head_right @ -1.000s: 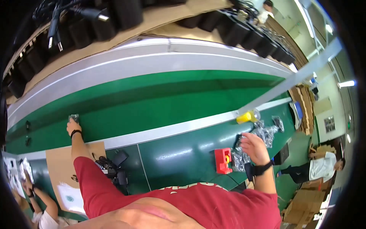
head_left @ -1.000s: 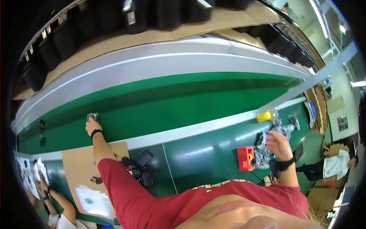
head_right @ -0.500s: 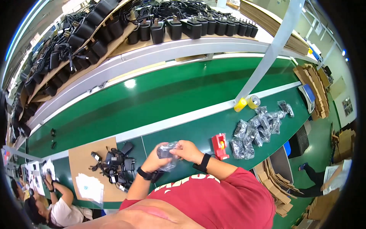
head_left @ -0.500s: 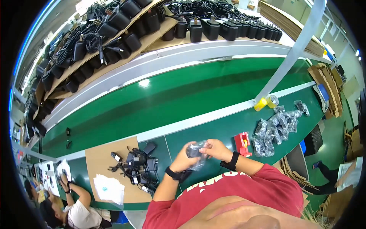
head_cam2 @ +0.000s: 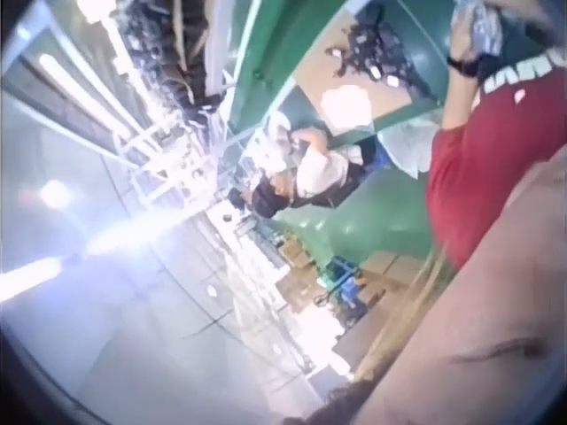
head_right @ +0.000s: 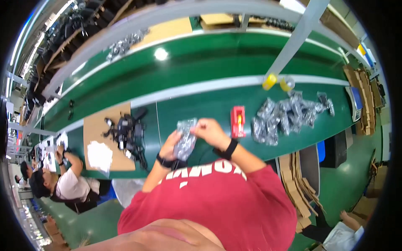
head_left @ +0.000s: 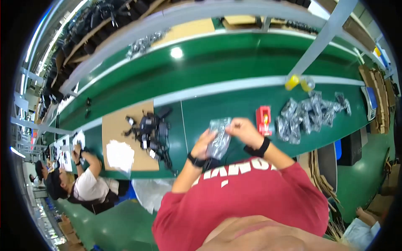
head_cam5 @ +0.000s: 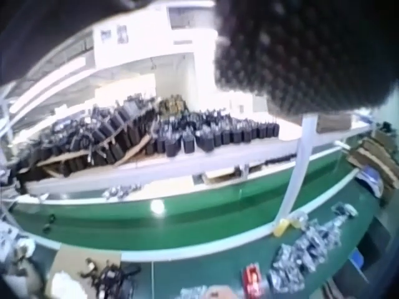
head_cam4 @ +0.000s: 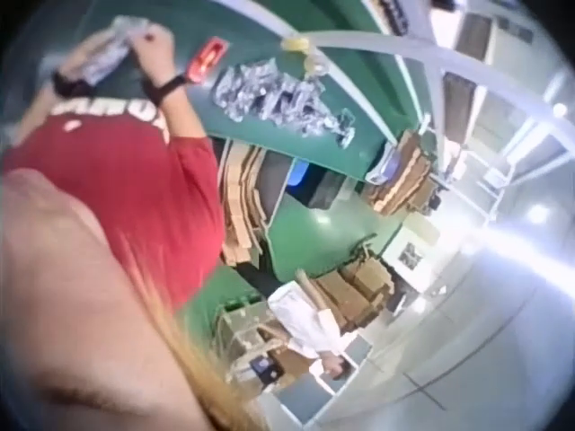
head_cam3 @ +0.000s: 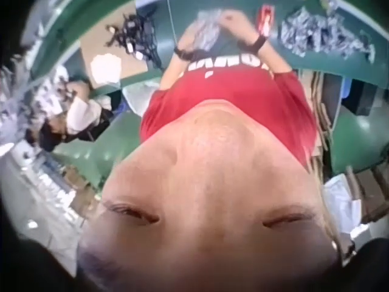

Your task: Manually place small electronic parts into plastic bags and organize them on the assembly line.

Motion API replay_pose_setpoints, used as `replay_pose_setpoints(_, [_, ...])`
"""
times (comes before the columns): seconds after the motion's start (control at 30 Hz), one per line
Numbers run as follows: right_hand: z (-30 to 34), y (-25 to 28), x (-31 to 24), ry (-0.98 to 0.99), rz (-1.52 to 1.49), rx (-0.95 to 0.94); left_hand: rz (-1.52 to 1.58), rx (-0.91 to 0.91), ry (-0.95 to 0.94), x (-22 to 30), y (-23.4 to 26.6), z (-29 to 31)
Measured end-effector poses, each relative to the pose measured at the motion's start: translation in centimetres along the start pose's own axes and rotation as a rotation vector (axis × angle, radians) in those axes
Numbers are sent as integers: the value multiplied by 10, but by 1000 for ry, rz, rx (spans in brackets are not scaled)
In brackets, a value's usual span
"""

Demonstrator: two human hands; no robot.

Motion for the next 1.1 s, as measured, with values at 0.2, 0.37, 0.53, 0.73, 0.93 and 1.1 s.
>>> replay_pose_setpoints(0.2, [11, 23, 32, 263, 193, 219, -607, 409, -165, -19, -25, -23])
replay_pose_setpoints(0.37, [22, 18, 33, 227, 292, 196, -748, 109, -154, -36, -37, -6])
replay_pose_setpoints(0.53, [37, 2, 52, 176, 23, 79, -628, 62, 4, -45, -32, 15])
replay_pose_setpoints(0.73, [67, 40, 91, 216, 360, 494, -379, 158, 124, -85, -10, 43])
replay_pose_setpoints(0.93, [76, 132, 171, -265, 529, 664, -561, 224, 91, -88, 5, 54])
replay_pose_setpoints(1.1, [45, 126, 191, -185, 137, 697, -615, 197, 115, -82, -6, 43])
Point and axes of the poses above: each hand's wrist, its own z-axis away from the middle knuckle, its own y-axis out of the back of the hand, x = y × z, the point moved 1 cm from there along -z, towards the middle knuckle, and after that the axes turned 1 degree about -x, right-handed, at the moved point
